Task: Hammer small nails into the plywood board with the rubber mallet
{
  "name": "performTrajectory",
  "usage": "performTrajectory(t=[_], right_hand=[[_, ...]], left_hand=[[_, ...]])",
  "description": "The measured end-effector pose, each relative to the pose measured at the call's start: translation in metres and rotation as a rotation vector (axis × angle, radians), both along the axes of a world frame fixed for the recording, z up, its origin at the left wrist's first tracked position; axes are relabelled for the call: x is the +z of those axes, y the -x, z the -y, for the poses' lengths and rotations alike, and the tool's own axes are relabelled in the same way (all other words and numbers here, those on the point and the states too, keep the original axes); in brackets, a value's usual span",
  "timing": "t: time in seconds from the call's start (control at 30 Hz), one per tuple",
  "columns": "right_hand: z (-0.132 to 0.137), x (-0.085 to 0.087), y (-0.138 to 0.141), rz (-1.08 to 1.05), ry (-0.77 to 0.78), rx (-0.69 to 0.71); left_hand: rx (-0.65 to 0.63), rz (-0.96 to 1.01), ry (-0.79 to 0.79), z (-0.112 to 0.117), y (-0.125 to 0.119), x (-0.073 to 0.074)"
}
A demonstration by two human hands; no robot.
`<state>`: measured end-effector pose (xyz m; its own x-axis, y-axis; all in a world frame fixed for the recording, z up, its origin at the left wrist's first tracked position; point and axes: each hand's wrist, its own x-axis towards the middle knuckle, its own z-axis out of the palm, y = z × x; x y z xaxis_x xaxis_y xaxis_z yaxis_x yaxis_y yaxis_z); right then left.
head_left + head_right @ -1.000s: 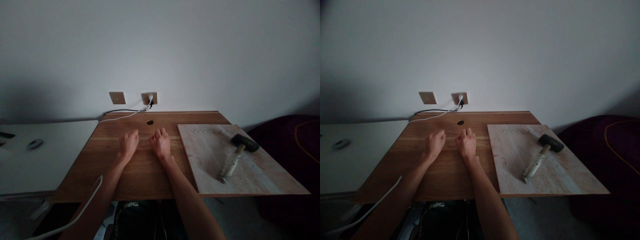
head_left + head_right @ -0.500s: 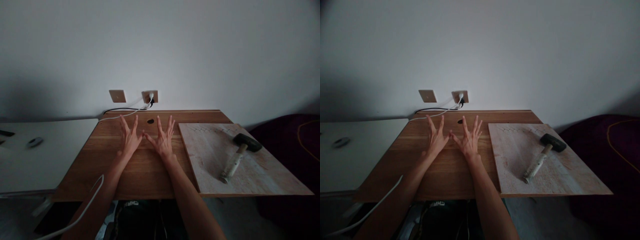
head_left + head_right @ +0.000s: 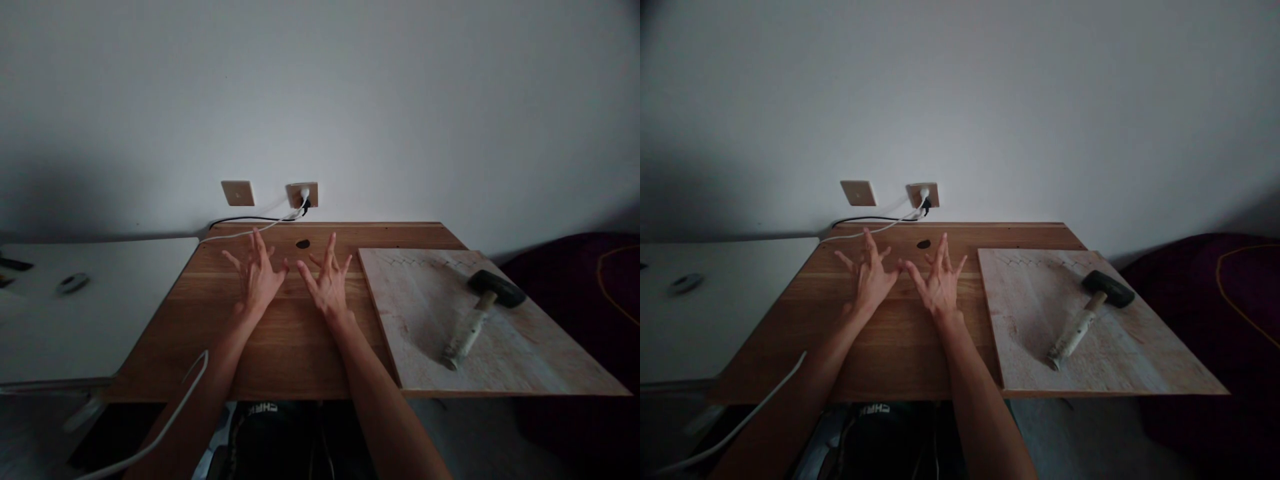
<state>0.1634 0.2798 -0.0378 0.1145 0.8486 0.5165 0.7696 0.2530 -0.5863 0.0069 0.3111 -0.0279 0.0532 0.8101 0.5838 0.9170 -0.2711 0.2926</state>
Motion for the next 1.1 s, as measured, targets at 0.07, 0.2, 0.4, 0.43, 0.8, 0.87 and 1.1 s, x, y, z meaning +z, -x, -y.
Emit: performTrajectory(t=[0.07, 0.2, 0.4, 0.43, 0.8, 0.87, 1.1], right_hand=[[0.0, 0.001, 0.0, 0.014, -0.003, -0.007], [-0.001, 0.001, 0.0, 0.023, -0.015, 0.014], [-0.001, 0.0, -0.001, -0.022, 0.032, 0.029], [0.0, 0.001, -0.001, -0.028, 0.023, 0.029], [0.002, 0.005, -0.003, -0.071, -0.001, -0.051], [0.002, 0.002, -0.005, 0.002, -0.028, -0.125], [0.002, 0.003, -0.005, 0.088, -0.14, -0.108]], left_hand=[[0.011, -0.015, 0.002, 0.0, 0.0, 0.0], [0.021, -0.06, 0.015, 0.001, 0.002, 0.0], [-0.078, -0.072, -0.007, 0.003, 0.002, 0.001], [-0.095, -0.046, -0.027, 0.003, 0.002, 0.001], [0.052, 0.032, 0.18, 0.006, -0.001, 0.006], [0.088, -0.06, 0.134, 0.009, 0.0, 0.007], [-0.036, 0.015, -0.081, 0.004, 0.003, 0.001]])
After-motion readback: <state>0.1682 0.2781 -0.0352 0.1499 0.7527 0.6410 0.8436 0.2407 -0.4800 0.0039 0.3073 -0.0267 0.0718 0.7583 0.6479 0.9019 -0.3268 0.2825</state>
